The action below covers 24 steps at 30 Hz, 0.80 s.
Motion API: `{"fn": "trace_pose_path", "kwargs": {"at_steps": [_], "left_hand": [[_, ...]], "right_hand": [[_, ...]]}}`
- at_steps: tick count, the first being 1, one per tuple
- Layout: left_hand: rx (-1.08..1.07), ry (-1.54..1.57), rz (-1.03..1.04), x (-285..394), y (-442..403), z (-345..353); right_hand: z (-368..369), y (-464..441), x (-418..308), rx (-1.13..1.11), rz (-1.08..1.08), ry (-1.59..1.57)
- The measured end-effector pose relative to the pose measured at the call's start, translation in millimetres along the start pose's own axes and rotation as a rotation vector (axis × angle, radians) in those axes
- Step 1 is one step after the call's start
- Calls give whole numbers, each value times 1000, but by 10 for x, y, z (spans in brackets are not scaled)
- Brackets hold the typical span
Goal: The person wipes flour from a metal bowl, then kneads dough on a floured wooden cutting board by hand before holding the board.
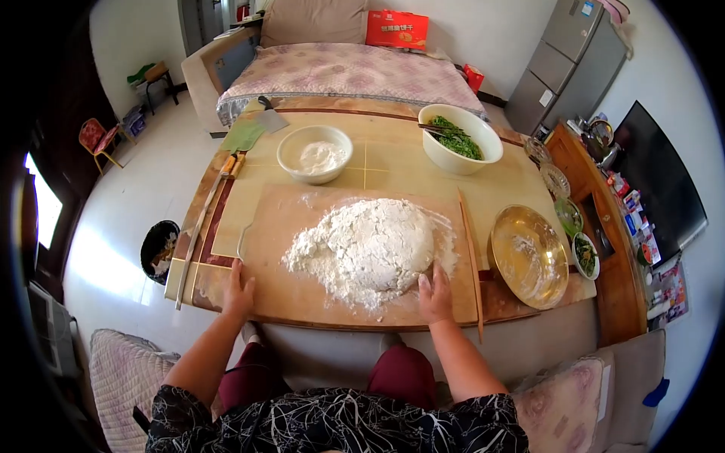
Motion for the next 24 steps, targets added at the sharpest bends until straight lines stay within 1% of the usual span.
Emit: {"fn": "trace_pose_path", "kwargs": {"at_steps": [2,4,5,6,8,9,11,12,14,15,16,17,18,19,21,23,24], "left_hand": [[-8,-26,11,143,115,-8],[-48,58,-45,221,192,19],[-58,205,-84,171,166,33],[-54,207,-85,220,136,48],[46,-17,60,423,92,14],[54,-17,58,499,32,44],[-37,-26,174,745,-118,221],[-34,-27,175,798,-186,307],[-152,-158,241,867,-291,605],[-150,-159,242,843,-346,734],[-193,-188,167,745,-412,898],[-233,-217,91,660,-474,1049],[-227,-218,90,640,-529,1163],[-258,-170,100,648,-566,1288],[-293,-122,103,716,-578,1485],[-350,44,148,921,-548,1661],[-353,46,147,989,-532,1722]], "right_hand": [[-46,-24,39,-21,-5,-18],[-64,-76,28,-48,-17,-31],[-83,-118,33,-43,3,-95],[-101,-182,39,-37,20,-161],[-93,-325,77,-40,92,-241],[-76,-413,94,-46,139,-280],[-17,-605,120,-74,223,-337],[19,-686,141,-96,261,-357],[129,-826,190,-150,324,-373],[196,-889,204,-179,348,-383],[269,-929,258,-179,346,-384],[405,-976,319,-224,358,-425],[507,-1016,351,-271,370,-466],[483,-1039,281,-275,367,-467],[445,-983,145,-318,455,-736],[428,-973,90,-330,494,-790],[413,-975,56,-338,528,-847]]}}
Point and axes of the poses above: each hand's wrist, its own y-axis away from the middle knuckle, its own z-axis out of the palm, x = y × z, the point moved 6 cm from there along -y, towards the middle knuckle, and after that the axes turned 15 degrees about y, right-handed, at the moved point
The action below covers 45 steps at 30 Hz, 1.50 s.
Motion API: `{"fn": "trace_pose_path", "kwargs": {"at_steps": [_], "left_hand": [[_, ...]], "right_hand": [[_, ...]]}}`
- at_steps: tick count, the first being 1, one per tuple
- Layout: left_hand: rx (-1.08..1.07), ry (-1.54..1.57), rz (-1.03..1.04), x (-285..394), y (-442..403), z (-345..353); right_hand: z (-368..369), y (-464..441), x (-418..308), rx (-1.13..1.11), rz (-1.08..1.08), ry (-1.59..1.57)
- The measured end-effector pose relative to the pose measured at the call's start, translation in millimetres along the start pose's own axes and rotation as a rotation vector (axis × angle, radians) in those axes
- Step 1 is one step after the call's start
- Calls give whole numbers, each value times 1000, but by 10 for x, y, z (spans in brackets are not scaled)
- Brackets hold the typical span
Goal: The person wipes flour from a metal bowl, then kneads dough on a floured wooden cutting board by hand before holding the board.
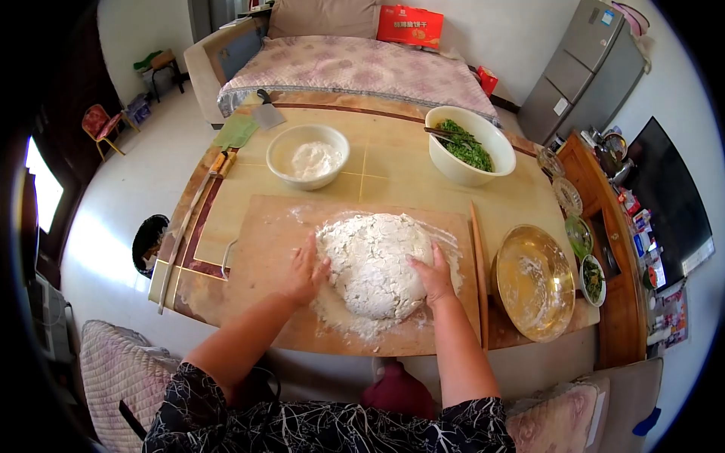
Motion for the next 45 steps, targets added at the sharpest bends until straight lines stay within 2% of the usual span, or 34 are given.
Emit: {"fn": "trace_pose_path", "kwargs": {"at_steps": [4,7,10,12,13,15,18,21,23,27,33,35,36,38,39,43,45], "left_hand": [[-51,-56,73,178,-3,173],[-61,-59,84,160,12,215],[-82,-59,98,158,27,238],[-97,-70,114,171,31,235],[-101,-54,101,177,32,238],[-104,-39,90,176,32,231],[-86,22,89,133,28,242],[-97,171,116,89,-9,202],[-67,360,48,30,-89,142],[-15,380,-57,307,-594,-93],[-154,410,-168,417,-1029,33],[-497,522,-231,410,-952,251],[-500,522,-242,546,-930,209],[-416,339,-404,726,-793,158],[-432,329,-292,732,-846,164],[-447,396,-272,697,-745,154],[-387,317,-103,863,-627,42]], "right_hand": [[118,107,-163,-108,47,-12],[232,146,-265,-178,-6,-8],[301,151,-347,-234,-121,86],[369,168,-471,-234,-324,269],[398,194,-524,-234,-323,265],[508,343,-777,-190,-506,636],[657,536,-956,-239,-552,760],[737,605,-943,-250,-637,767],[772,654,-913,-263,-664,769],[940,769,-878,-309,-780,793],[1009,790,-809,-324,-789,746],[961,765,-753,-327,-795,753],[951,718,-769,-292,-816,751],[904,744,-693,-274,-819,752],[853,748,-742,-206,-802,746],[716,883,-695,38,-783,752],[679,932,-752,126,-758,746]]}}
Point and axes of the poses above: each hand's wrist, its own y-axis away from the middle knuckle, its own z-axis out of the palm, x = y × z, the point moved 6 cm from there along -y, towards the middle knuckle, and after that the axes turned 15 degrees about y, right-handed, at the moved point
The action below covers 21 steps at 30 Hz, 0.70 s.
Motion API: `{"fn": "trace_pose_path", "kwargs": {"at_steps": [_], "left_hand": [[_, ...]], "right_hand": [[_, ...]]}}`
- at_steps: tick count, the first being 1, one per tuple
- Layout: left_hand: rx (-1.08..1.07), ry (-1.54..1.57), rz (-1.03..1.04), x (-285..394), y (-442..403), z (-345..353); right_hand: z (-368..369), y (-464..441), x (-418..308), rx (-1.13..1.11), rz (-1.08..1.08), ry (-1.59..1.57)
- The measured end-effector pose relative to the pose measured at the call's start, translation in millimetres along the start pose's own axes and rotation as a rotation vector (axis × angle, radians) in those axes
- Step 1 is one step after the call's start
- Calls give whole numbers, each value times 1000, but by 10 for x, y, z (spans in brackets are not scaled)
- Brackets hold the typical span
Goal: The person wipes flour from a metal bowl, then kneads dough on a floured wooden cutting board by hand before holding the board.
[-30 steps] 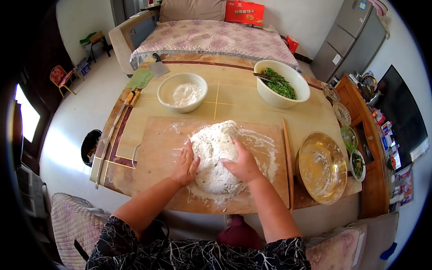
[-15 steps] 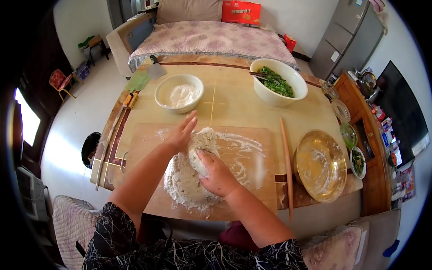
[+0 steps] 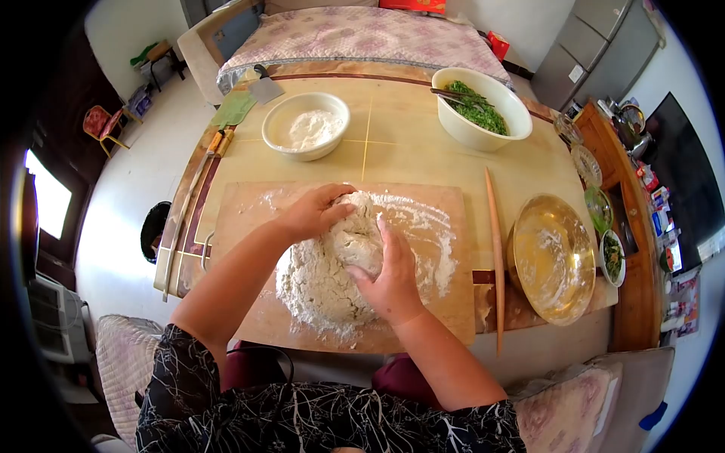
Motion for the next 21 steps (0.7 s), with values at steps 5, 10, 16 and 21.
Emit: {"fn": "trace_pose_path", "kwargs": {"at_steps": [5,10,16,21], "left_hand": [[34,-343,358,0,349,99],[119,-562,326,-183,307,176],[130,-640,293,-165,48,222],[84,-699,199,-306,23,247]], "right_hand": [[121,-29,-127,-26,-130,150],[331,-68,73,-121,-97,171],[432,-188,326,-263,87,153],[606,-117,534,-362,92,75]]}}
Point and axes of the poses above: each hand's wrist, its own y-axis away from the middle knuckle, its own z-axis out of the palm, x = y × z, the point moved 6 cm from there along -y, towards the middle knuckle, and after that the axes turned 15 degrees about y, right-handed, at the moved point
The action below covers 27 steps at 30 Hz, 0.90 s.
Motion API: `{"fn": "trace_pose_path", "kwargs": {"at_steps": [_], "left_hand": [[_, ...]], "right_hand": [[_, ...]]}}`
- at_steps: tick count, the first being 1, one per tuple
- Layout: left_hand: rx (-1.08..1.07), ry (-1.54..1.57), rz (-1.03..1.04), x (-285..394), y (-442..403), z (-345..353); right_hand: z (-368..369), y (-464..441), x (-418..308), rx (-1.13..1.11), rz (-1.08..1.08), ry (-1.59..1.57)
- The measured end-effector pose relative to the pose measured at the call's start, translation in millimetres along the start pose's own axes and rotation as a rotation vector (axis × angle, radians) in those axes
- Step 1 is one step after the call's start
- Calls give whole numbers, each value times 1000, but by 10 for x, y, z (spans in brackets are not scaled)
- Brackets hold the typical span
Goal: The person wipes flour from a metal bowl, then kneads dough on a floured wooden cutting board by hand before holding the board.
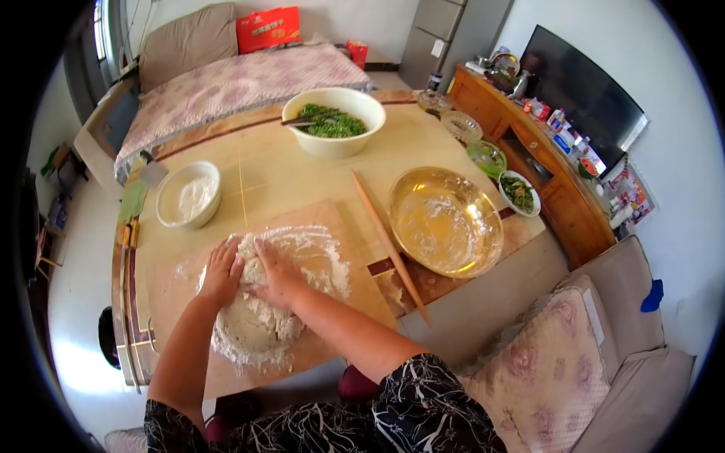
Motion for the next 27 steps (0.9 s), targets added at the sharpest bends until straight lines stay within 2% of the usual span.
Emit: {"fn": "trace_pose_path", "kwargs": {"at_steps": [2,4,5,8,9,11,12,14,15,16,18,19,21,22,23,24,27], "left_hand": [[-35,73,37,7,72,-107],[43,367,-17,-75,251,-293],[43,370,-18,-274,374,-300],[300,200,-107,-1081,591,-434],[292,210,-90,-1105,620,-359],[191,81,-412,-1333,739,-182],[184,88,-406,-1358,721,-98],[187,260,-253,-1338,673,87],[271,410,-310,-1213,666,74],[264,415,-315,-1172,651,117],[283,1197,-359,-1160,597,199],[295,1192,-366,-1096,553,206],[416,1383,-552,-992,579,231],[381,1544,-571,-680,486,149],[299,1830,-536,-605,424,226],[351,1812,-528,-825,404,280],[475,1684,-354,-415,285,-51]], "right_hand": [[-142,33,-14,-35,11,28],[-222,62,-18,-58,13,-212],[-183,48,22,-59,15,-210],[-269,-115,286,116,44,-241],[-212,-204,350,41,93,-225],[-164,-278,343,-125,198,-141],[-117,-304,349,-123,208,-136],[104,-321,274,-227,141,-351],[186,-307,280,-236,154,-355],[231,-326,256,-235,125,-492],[244,-424,193,-222,49,-772],[278,-465,208,-233,42,-778],[407,-537,194,-151,80,-796],[367,-557,117,-168,59,-902],[305,-521,32,-198,41,-1015],[214,-499,-58,-213,25,-1045],[-117,-431,-295,-155,20,-1130]]}}
Point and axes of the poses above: each hand's wrist, its own y-axis away from the middle knuckle, its own z-axis out of the palm, x = y × z, the point moved 6 cm from there along -y, towards the middle knuckle, and after that the axes turned 15 degrees about y, right-handed, at the moved point
